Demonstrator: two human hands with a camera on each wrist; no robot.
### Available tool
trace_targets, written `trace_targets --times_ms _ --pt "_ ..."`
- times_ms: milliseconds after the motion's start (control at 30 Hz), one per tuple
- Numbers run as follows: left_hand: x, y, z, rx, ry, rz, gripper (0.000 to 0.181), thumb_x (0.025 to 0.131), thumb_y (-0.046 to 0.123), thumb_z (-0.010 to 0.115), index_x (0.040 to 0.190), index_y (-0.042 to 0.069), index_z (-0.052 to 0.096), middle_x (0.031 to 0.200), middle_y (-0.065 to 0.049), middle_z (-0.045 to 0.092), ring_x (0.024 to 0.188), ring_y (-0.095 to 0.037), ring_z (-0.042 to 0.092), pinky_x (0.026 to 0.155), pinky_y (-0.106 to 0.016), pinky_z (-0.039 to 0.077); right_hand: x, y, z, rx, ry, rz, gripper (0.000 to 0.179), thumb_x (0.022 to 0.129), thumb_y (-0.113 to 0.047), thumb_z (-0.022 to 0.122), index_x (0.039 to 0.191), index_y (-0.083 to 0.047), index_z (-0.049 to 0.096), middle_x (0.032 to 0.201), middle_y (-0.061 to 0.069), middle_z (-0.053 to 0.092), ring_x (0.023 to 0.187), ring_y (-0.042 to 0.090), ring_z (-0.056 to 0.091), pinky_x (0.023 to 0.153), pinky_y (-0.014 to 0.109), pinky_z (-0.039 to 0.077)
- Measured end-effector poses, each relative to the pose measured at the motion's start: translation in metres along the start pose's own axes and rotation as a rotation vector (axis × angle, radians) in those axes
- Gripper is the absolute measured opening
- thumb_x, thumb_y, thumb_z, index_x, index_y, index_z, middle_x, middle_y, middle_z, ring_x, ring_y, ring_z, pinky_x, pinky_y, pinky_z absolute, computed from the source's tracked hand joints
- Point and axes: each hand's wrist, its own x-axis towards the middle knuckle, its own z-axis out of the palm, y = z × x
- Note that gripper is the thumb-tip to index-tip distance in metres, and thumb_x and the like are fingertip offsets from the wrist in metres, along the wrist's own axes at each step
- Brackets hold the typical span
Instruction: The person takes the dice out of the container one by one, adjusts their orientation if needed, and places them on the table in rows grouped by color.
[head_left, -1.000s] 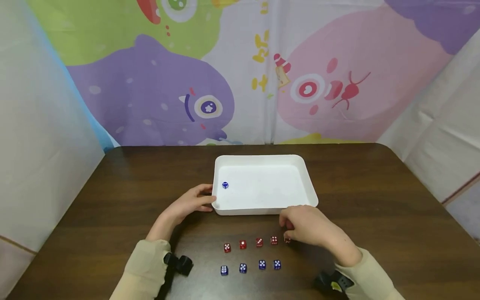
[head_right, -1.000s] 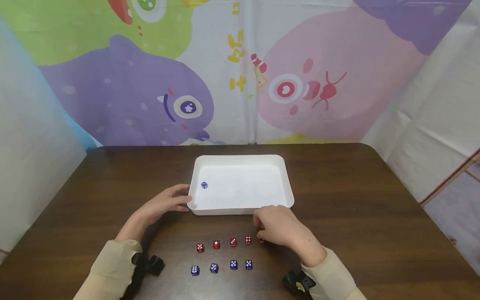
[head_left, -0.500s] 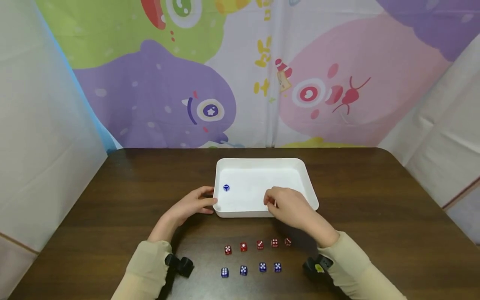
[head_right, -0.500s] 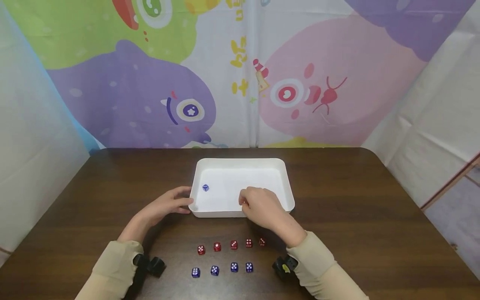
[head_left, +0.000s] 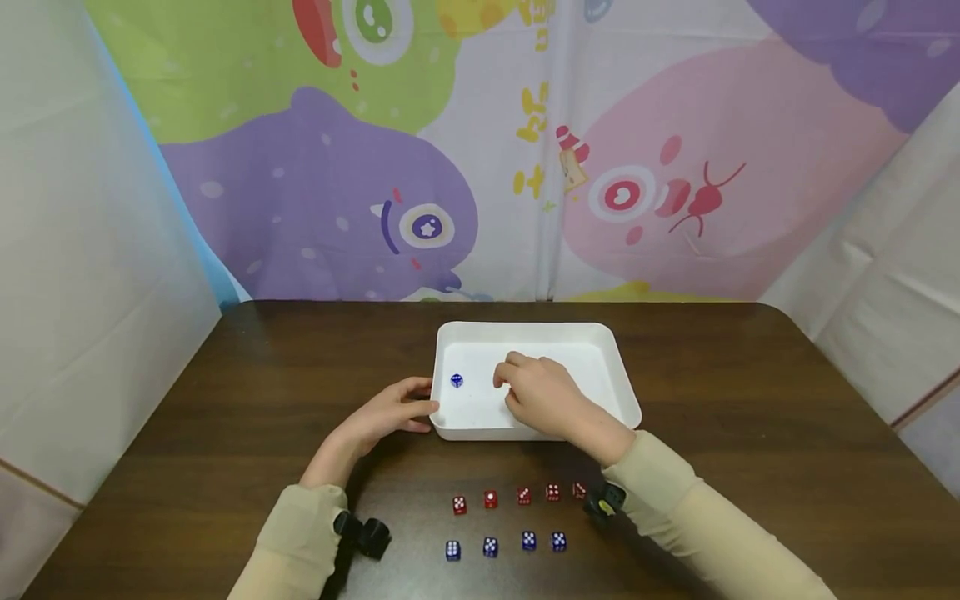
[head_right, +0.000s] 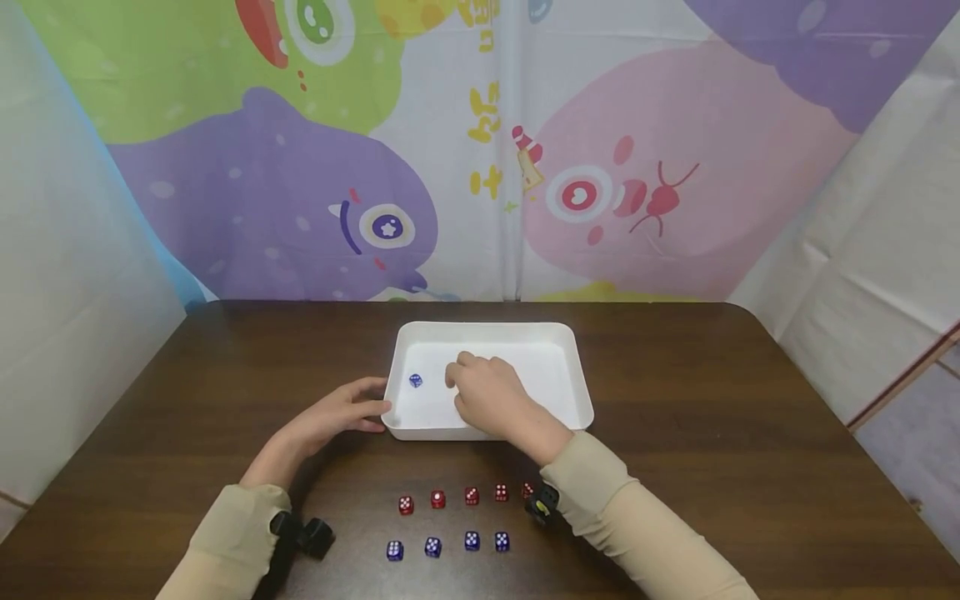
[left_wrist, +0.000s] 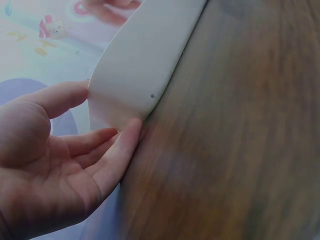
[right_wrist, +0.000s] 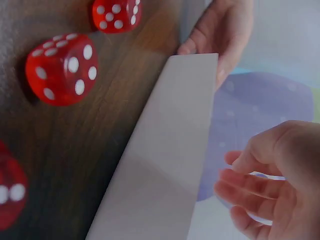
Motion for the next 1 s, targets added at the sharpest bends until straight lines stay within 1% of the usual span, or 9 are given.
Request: trace_targets --times_ms 100,200,333,367,500,700,800,1000 --pt "0.001 -0.001 0.0 -0.012 0.012 -0.019 0.055 0.082 0.018 0.056 0.127 -0.001 0.031 0.128 -0.019 0.032 0.099 -0.028 0.049 0.075 -0.034 0.048 0.009 -0.003 0.004 -0.027 0.011 -0.024 0.02 0.072 -0.007 0.051 0.089 -0.013 0.061 0.083 -0.002 0.054 0.055 0.01 0.045 0.054 0.027 0.042" --pt "0.001 -0.001 0.0 -0.011 0.009 -0.016 0.054 0.083 0.017 0.054 0.127 -0.002 0.03 0.128 -0.02 0.032 0.099 -0.028 0.049 0.075 -0.034 0.048 0.016 -0.005 0.008 -0.054 -0.008 -0.04 0.023 0.073 -0.009 0.052 0.094 -0.012 0.06 0.088 -0.001 0.055 0.065 0.013 0.051 0.06 0.029 0.044" --pt "0.001 -0.001 0.0 -0.012 -0.004 -0.006 0.053 0.084 0.015 0.053 0.127 -0.003 0.029 0.128 -0.02 0.031 0.099 -0.027 0.049 0.075 -0.034 0.048 0.024 -0.008 0.014 -0.074 -0.103 -0.065 0.026 0.078 -0.01 0.05 0.103 -0.011 0.058 0.098 0.001 0.055 0.083 0.015 0.054 0.068 0.032 0.045" --pt "-0.001 0.002 0.001 -0.015 -0.006 -0.009 0.052 0.084 0.014 0.052 0.127 -0.003 0.029 0.128 -0.021 0.031 0.1 -0.028 0.048 0.076 -0.035 0.048 0.025 -0.009 0.016 -0.082 -0.127 -0.073 0.027 0.08 -0.011 0.048 0.105 -0.011 0.058 0.1 0.001 0.055 0.086 0.016 0.054 0.069 0.032 0.045" --pt "-0.001 0.002 0.0 -0.029 -0.012 -0.002 0.053 0.084 0.014 0.052 0.127 -0.005 0.028 0.127 -0.022 0.032 0.099 -0.027 0.048 0.076 -0.036 0.048 0.031 -0.012 0.022 -0.128 -0.204 -0.106 0.03 0.085 -0.013 0.043 0.114 -0.011 0.053 0.111 0.002 0.051 0.095 0.017 0.051 0.073 0.034 0.045" --pt "-0.001 0.001 -0.001 -0.032 -0.015 0.001 0.058 0.083 0.019 0.055 0.128 -0.003 0.028 0.128 -0.02 0.031 0.1 -0.027 0.048 0.076 -0.035 0.048 0.04 -0.017 0.03 -0.166 -0.29 -0.123 0.034 0.086 -0.015 0.044 0.12 -0.013 0.048 0.118 0.001 0.047 0.101 0.017 0.048 0.077 0.035 0.043" --pt "0.0 -0.001 -0.001 -0.032 -0.021 0.005 0.059 0.083 0.019 0.055 0.129 -0.003 0.027 0.128 -0.021 0.031 0.1 -0.028 0.048 0.076 -0.035 0.048 0.042 -0.018 0.034 -0.168 -0.295 -0.129 0.035 0.084 -0.015 0.046 0.119 -0.014 0.048 0.118 0.0 0.047 0.1 0.017 0.049 0.077 0.035 0.043" --pt "0.001 -0.003 -0.002 -0.035 -0.024 0.011 0.059 0.082 0.02 0.056 0.128 -0.003 0.027 0.126 -0.022 0.033 0.099 -0.028 0.048 0.076 -0.035 0.048 0.043 -0.02 0.04 -0.157 -0.28 -0.137 0.034 0.083 -0.015 0.048 0.117 -0.014 0.05 0.116 0.001 0.047 0.097 0.018 0.05 0.075 0.036 0.043"
